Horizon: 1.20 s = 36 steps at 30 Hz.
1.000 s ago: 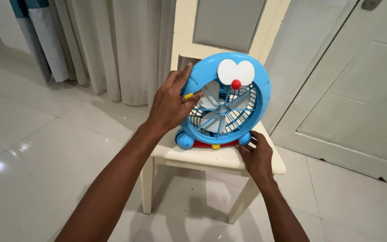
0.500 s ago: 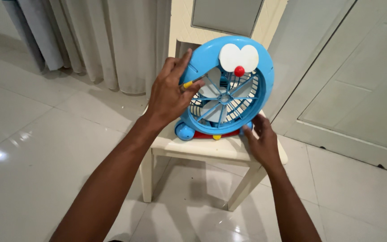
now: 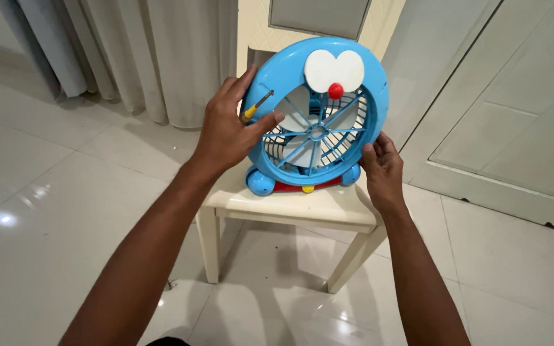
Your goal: The person disassembles a small blue fan by removing the front grille and fan blades using a screwdriver. They then reassemble the fan by placing the blades back and securing the front grille.
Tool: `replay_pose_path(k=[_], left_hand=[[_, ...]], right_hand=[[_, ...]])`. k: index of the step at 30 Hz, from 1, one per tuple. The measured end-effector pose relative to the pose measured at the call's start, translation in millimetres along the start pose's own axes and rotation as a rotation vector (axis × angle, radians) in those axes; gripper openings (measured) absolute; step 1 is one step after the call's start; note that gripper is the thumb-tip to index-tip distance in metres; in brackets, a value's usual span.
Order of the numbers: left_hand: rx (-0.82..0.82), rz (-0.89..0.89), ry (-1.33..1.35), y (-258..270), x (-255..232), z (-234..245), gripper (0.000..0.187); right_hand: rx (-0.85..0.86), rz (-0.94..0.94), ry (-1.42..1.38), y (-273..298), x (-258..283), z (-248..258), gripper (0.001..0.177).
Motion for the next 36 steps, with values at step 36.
replay_pose_path(k=[36], left_hand=[[-0.016,0.160,-0.038,36.0,5.0,-4.6,0.075]], right_hand=[[-0.114,0.383,0.688,55.0,59.9,-62.1,0.063]])
Point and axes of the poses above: each hand's wrist, its own y-axis away from the middle knuckle, its own z-axis out of the back of the hand, x = y × z, the point moved 10 cm from there along -y, towards the middle knuckle, and after that the axes turned 10 degrees about z, right-handed, at the moved point
